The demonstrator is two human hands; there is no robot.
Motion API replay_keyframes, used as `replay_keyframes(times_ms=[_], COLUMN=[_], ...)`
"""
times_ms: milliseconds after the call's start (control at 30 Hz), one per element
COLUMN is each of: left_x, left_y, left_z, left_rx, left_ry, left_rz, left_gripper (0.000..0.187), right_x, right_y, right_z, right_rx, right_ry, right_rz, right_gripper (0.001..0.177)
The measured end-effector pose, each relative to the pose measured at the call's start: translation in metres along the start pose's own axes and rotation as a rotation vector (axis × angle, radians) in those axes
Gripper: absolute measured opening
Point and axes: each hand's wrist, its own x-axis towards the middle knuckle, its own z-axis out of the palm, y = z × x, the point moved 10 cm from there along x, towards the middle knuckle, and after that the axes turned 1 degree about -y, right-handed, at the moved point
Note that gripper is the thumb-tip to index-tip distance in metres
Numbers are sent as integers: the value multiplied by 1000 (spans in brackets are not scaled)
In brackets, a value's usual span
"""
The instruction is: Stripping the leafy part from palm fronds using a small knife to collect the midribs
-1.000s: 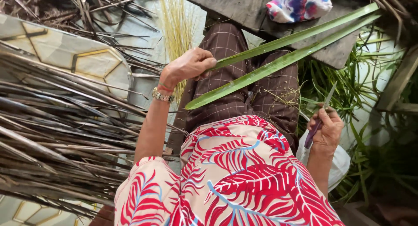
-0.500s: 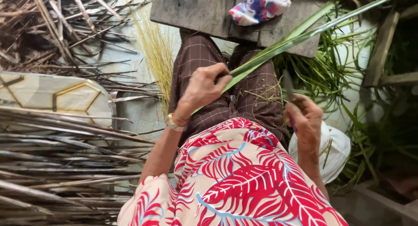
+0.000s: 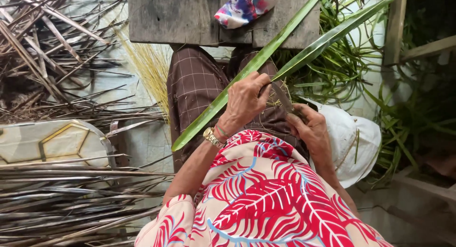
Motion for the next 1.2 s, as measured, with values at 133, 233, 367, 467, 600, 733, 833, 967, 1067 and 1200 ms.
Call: replay_keyframes(times_ms=[133,233,367,467,600,733,833,967,1067,1200], left_x=[-1,-2,-1,-2,-2,-5,-10,-17,-27,-51], left_y=[1,-6,2,5,8,14,4,10,3,-18], left_z=[1,11,10,18,26,27,39,40,46,48], left_rx=[59,136,246,380,409,417,383,383,401,424], left_ry=[3,-4,-11,-19,-52,-87,-83,-89,-121,-183], left_rz=[31,57,89,180,231,216,204,202,192,180], left_gripper=[6,8,11,11,12,13,11,7,10,16], right_x=[-1,-5,-4,0,9,12,23,43,61,89], right_y=[0,-14,-19,2,36,30,42,58,66,78], right_z=[3,7,8,5,-2,2,0,-10,-29,-71], right_rx=[2,30,39,41,294,404,445,405,434,447], right_ry=[-30,-41,-64,-73,-57,-23,1,49,119,151], right_rz=[11,19,32,43,-17,-22,-36,23,59,45], right_gripper=[18,16,17,15,15,12,13,17,16,12])
